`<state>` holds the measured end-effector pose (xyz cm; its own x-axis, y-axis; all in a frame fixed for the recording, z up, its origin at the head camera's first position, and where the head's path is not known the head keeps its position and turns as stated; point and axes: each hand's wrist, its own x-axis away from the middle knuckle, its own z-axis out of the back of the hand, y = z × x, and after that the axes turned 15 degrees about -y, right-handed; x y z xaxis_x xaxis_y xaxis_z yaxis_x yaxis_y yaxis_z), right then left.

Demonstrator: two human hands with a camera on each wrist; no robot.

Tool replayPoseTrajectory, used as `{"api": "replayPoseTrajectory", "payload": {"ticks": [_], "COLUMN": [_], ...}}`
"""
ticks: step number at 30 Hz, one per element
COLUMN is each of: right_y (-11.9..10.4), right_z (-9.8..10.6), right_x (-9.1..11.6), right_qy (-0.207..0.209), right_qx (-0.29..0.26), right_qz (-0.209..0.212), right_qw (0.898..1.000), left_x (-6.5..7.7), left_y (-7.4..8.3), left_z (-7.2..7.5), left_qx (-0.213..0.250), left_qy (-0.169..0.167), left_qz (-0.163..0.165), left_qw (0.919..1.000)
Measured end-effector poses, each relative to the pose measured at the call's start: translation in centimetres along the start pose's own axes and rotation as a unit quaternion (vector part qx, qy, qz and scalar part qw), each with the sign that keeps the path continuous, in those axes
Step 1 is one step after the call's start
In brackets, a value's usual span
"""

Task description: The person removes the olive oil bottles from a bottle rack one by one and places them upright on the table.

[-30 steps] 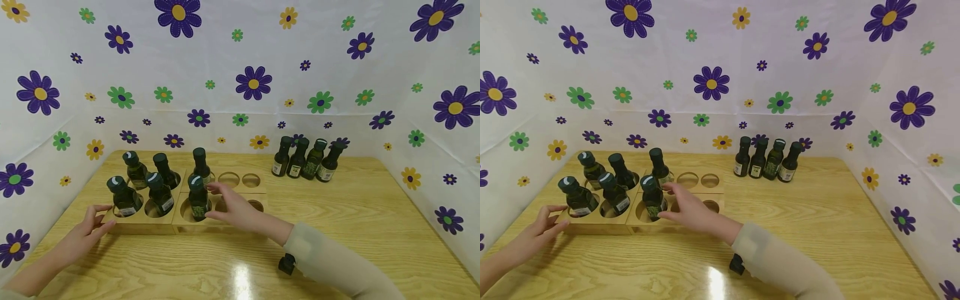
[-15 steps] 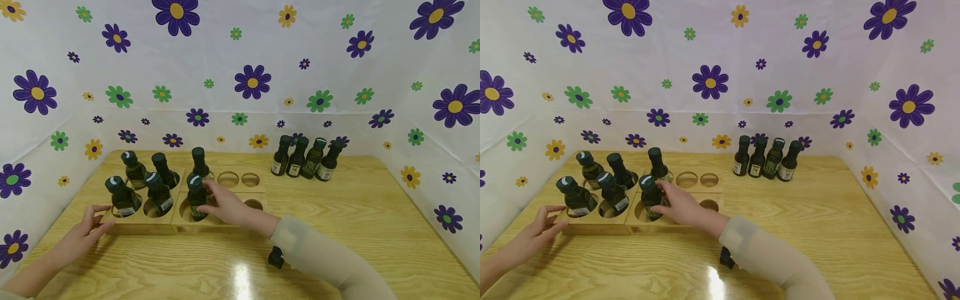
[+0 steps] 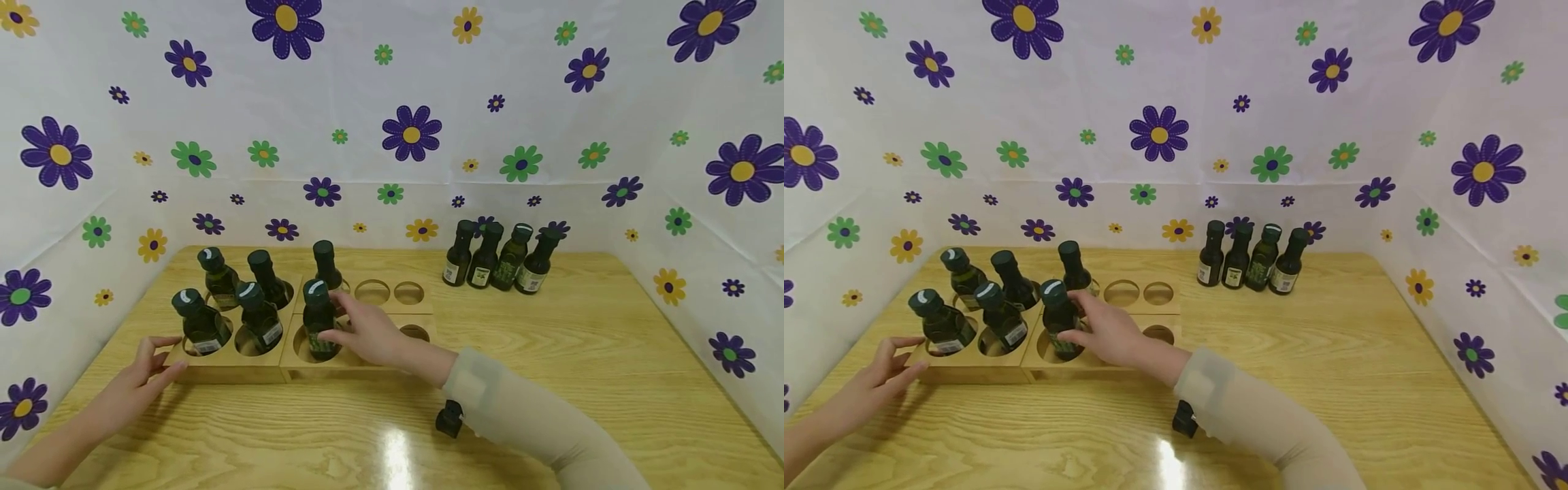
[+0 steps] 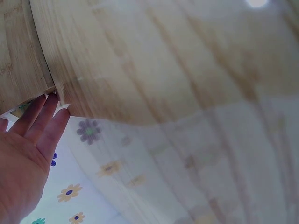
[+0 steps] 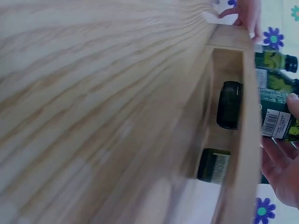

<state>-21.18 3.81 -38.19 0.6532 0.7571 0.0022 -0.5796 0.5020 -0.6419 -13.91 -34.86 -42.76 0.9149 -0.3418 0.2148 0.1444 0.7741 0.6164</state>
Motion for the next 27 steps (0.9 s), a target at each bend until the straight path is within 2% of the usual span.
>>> {"api": "replayPoseTrajectory", "payload": {"ticks": [8,13,21,27], "right_y": [-1.3,-1.6,-0.7,0.5], "right_z": [1.5,2.7,4.9,6.8], "right_x": [0.3,0.7,1.3,2.3], "right_qy": [0.016,0.050,0.112,0.134], "right_qx": [-0.053,-0.072,-0.117,-0.135], "right_qz": [-0.001,0.026,0.036,0.023], "right_qw": [0.998,0.996,0.986,0.981], "left_x": [0.1,0.1,0.1,0.1], "left_y": [0.1,0.2,0.3,0.4], "left_z": [0.0,0.1,0.1,0.1], "left_qx": [-0.002,-0.003,0.005,0.012], "left_qy": [-0.001,0.000,-0.004,-0.007], "left_qz": [-0.001,-0.005,-0.002,0.000], "left_qw": [1.0000,1.0000,1.0000,0.9999]}}
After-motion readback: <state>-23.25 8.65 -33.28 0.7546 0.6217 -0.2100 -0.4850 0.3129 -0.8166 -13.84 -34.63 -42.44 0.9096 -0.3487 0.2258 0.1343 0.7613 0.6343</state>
